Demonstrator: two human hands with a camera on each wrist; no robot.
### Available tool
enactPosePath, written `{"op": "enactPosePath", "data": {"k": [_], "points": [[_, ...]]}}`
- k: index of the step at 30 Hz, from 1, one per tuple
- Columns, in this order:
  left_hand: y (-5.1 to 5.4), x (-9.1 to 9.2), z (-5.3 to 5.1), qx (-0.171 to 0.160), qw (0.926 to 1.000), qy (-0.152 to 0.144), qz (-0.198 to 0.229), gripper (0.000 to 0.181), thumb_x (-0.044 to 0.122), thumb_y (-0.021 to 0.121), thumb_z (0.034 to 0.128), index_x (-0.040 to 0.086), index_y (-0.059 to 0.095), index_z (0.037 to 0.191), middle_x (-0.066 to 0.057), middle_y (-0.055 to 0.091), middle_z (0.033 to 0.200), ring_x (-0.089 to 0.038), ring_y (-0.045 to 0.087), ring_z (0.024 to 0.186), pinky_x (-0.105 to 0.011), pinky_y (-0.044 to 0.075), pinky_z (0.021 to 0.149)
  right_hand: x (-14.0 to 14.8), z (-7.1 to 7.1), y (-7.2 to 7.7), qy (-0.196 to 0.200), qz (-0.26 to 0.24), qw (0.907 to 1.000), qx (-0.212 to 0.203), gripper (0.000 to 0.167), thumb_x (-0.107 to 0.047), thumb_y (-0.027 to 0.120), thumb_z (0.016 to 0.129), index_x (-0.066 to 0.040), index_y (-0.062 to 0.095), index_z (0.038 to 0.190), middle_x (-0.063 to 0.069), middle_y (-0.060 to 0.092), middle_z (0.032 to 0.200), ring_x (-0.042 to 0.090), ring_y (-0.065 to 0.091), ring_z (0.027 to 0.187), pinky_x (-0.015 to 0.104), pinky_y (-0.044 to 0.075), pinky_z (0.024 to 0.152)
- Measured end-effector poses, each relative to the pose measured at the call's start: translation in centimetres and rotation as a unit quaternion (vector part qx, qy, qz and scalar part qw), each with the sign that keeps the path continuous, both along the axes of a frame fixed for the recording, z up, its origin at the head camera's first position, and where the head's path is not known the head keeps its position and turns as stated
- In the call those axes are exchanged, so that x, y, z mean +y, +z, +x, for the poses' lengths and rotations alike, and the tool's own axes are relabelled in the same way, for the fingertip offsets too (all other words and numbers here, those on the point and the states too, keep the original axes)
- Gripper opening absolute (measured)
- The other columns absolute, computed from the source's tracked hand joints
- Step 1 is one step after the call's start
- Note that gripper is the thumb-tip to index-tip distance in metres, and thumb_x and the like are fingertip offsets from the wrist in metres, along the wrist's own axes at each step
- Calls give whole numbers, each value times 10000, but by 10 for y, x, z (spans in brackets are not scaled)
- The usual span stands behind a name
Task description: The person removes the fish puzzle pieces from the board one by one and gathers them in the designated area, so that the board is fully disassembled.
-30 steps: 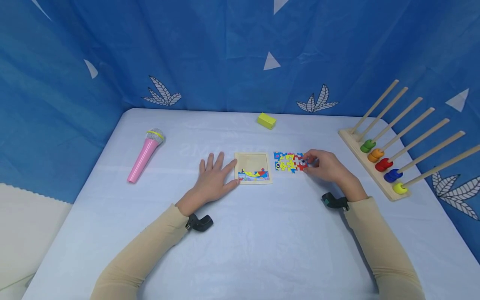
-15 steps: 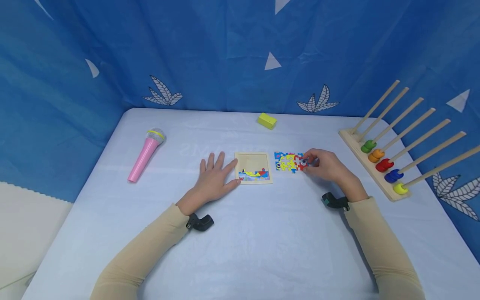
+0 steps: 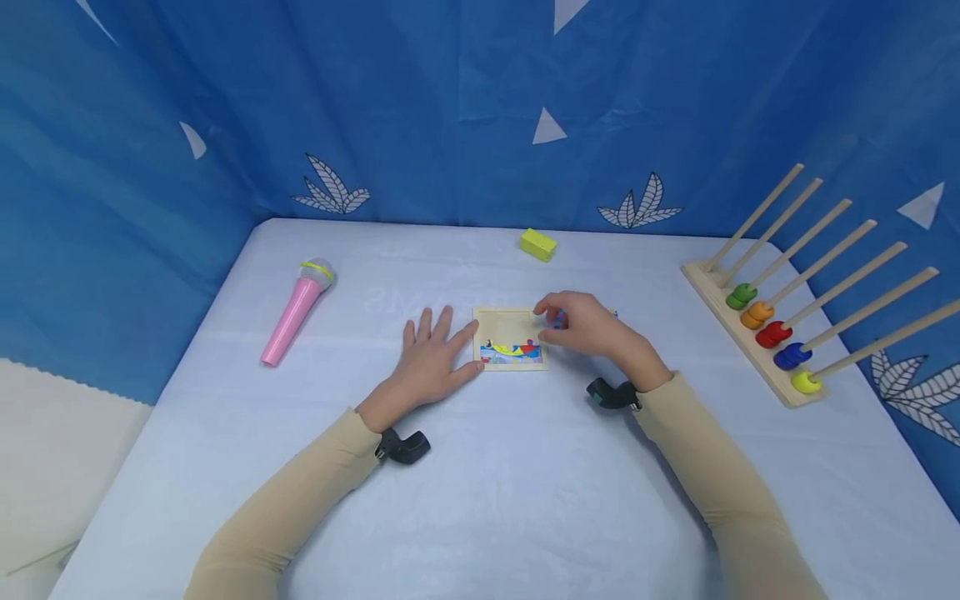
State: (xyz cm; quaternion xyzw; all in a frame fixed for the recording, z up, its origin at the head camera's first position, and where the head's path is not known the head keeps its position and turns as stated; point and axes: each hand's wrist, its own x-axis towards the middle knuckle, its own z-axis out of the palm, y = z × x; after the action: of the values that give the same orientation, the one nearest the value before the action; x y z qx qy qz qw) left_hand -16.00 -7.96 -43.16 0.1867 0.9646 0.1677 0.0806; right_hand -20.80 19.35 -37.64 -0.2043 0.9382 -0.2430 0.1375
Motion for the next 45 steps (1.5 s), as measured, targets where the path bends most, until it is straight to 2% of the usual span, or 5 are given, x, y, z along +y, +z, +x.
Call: {"op": "enactPosePath", "data": {"k": [8, 12, 17, 30, 45], "points": [[-3, -1, -1, 65, 10000, -56, -31, 703, 563, 509, 993, 253, 348, 1603, -224, 151, 1704, -540, 54, 1557, -744, 86, 1197, -49, -2, -4, 854, -16, 9963, -70, 423, -171, 769, 898, -67, 675, 1298, 101, 694, 1073, 173, 575, 780, 293, 512, 762], [-3, -2, -2, 116, 9999, -87, 13, 697, 556, 512, 997, 246, 355, 1601, -236, 163, 1697, -550, 64, 1551, -753, 92, 1189, -62, -2, -7, 1049, 0, 9945, -65, 410, -154, 777, 888, -77, 692, 1282, 86, 694, 1052, 169, 567, 790, 285, 503, 756], [-2, -3, -2, 72, 9999, -92, 13, 703, 558, 507, 999, 245, 343, 1606, -238, 150, 1699, -551, 53, 1551, -754, 85, 1190, -69, 0, -13, 1019, 106, 9946, -135, 394, -167, 787, 881, -94, 709, 1260, 54, 681, 1018, 180, 560, 859, 283, 499, 784], [-3, -2, -1, 146, 9998, -136, 96, 705, 558, 504, 1006, 224, 343, 1606, -250, 134, 1698, -550, 35, 1551, -759, 74, 1184, -73, 9, -15, 1272, 326, 9913, 99, 301, -173, 772, 901, -87, 758, 1189, 36, 652, 909, 162, 524, 818, 258, 442, 724], [-4, -2, -1, 138, 9998, -108, 55, 706, 557, 512, 1000, 228, 349, 1604, -240, 144, 1700, -549, 43, 1553, -758, 79, 1184, -74, 13, -15, 1016, 401, 9940, -3, 254, -159, 751, 901, -128, 691, 1146, 45, 595, 944, 185, 505, 860, 297, 444, 759]]}}
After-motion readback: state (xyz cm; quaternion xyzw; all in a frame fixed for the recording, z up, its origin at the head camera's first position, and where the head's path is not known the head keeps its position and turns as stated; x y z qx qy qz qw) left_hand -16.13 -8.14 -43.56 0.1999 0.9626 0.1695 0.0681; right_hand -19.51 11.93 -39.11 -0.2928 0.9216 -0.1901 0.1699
